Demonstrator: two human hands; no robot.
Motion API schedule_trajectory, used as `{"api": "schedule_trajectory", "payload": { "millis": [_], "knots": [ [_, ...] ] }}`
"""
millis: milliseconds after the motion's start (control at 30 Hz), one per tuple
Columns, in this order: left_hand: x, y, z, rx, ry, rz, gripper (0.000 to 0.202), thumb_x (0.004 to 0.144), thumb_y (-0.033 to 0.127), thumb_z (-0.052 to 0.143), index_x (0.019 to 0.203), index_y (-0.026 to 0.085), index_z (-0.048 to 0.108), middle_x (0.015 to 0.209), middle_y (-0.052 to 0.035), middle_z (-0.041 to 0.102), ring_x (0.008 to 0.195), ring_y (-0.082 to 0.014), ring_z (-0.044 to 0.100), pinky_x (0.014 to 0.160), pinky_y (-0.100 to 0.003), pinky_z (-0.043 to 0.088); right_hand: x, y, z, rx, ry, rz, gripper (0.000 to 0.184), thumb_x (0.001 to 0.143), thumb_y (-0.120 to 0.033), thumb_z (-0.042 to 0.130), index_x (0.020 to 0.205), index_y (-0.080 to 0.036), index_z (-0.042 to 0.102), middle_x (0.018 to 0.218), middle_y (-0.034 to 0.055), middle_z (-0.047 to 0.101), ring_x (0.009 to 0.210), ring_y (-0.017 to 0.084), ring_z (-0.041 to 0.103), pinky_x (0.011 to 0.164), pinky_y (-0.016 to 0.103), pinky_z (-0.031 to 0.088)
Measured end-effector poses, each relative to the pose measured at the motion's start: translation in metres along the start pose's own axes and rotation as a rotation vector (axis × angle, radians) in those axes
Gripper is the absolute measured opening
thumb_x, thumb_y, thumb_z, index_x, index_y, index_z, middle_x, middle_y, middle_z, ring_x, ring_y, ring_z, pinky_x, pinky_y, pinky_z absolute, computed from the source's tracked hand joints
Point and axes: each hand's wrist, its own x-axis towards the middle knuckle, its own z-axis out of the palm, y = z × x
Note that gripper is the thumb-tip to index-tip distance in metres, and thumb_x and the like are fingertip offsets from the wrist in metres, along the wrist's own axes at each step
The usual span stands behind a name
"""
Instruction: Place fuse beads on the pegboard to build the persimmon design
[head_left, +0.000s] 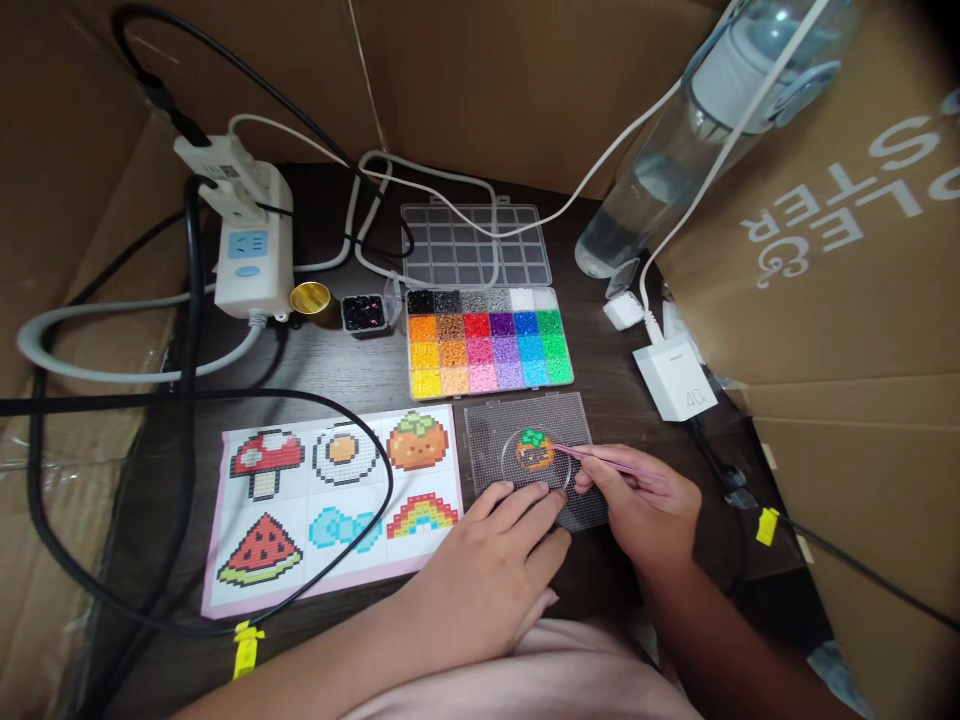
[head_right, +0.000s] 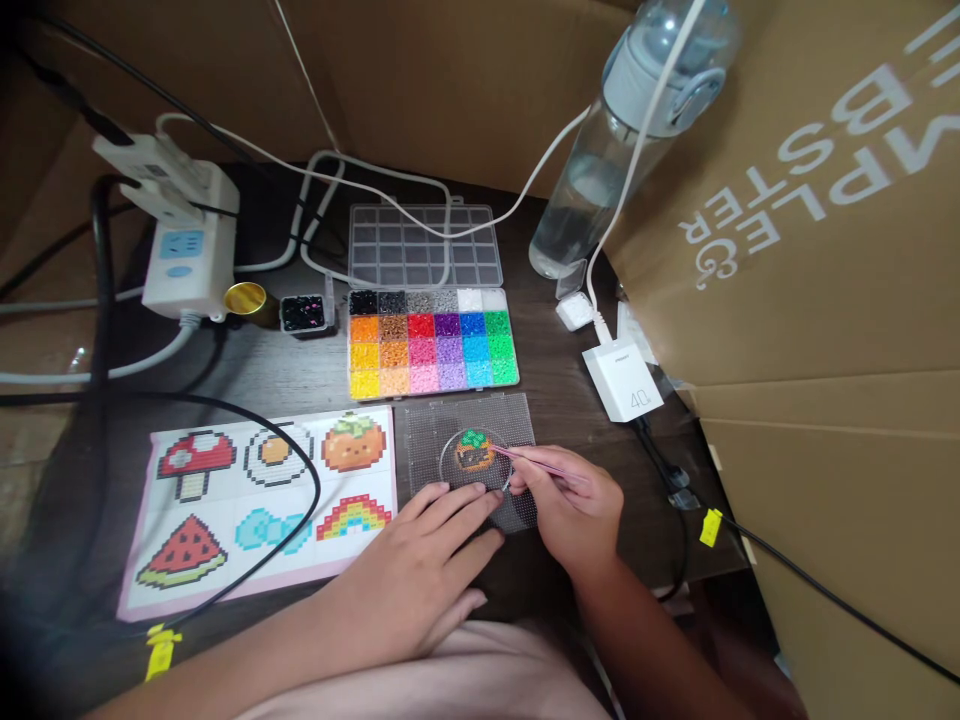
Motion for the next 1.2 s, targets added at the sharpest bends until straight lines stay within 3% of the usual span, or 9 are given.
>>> {"api": "schedule_trajectory", "payload": {
  "millis": [200, 433, 667, 967, 1200],
  "knots": [
    [0.0, 0.0, 0.0, 0.004, 0.008, 0.005, 0.043, 0.089, 0.037, 0.07, 0.125, 0.017, 0.058, 0.144, -0.0118, 0.05, 0.135, -0.029, 0.043, 0.113, -0.046, 0.03, 0.0, 0.003, -0.002, 0.044, 0.031, -0.013, 0.008, 0.08, -0.021, 0.075, 0.087, -0.02, 0.08, 0.064, 0.0017, 0.072, 0.054, 0.013, 0.066, 0.053, 0.023, 0.057],
    [-0.001, 0.0, -0.002, 0.024, -0.007, 0.031, 0.043, 0.089, 0.04, 0.069, 0.123, 0.016, 0.058, 0.145, -0.0122, 0.049, 0.136, -0.0288, 0.041, 0.114, -0.046, 0.029, 0.006, 0.006, -0.005, 0.297, 0.05, 0.016, 0.007, 0.079, -0.02, 0.076, 0.085, -0.017, 0.078, 0.062, 0.0036, 0.07, 0.052, 0.013, 0.062, 0.051, 0.024, 0.051],
    [-0.002, 0.0, -0.001, 0.031, -0.009, 0.023, 0.044, 0.088, 0.04, 0.07, 0.122, 0.016, 0.059, 0.145, -0.0116, 0.049, 0.136, -0.0279, 0.042, 0.113, -0.044, 0.03, 0.012, 0.003, -0.01, 0.474, 0.034, 0.059, 0.01, 0.079, -0.028, 0.074, 0.083, -0.019, 0.076, 0.078, 0.007, 0.071, 0.053, 0.014, 0.059, 0.046, 0.028, 0.048],
    [-0.003, 0.0, -0.001, 0.028, -0.013, 0.026, 0.042, 0.089, 0.041, 0.068, 0.122, 0.016, 0.059, 0.146, -0.0114, 0.048, 0.136, -0.0277, 0.041, 0.113, -0.044, 0.029, 0.016, 0.009, -0.016, 0.648, -0.025, 0.157, 0.006, 0.082, -0.03, 0.07, 0.084, -0.025, 0.074, 0.066, -0.0006, 0.056, 0.051, 0.011, 0.05, 0.044, 0.024, 0.043],
    [-0.002, 0.0, -0.002, 0.026, -0.032, 0.026, 0.042, 0.09, 0.04, 0.067, 0.124, 0.016, 0.057, 0.148, -0.0117, 0.046, 0.137, -0.0284, 0.04, 0.114, -0.045, 0.027, 0.019, 0.009, -0.02, 0.713, -0.075, 0.251, 0.009, 0.08, -0.032, 0.071, 0.088, -0.029, 0.073, 0.065, -0.0018, 0.056, 0.048, 0.009, 0.047, 0.043, 0.021, 0.041]
  ]
}}
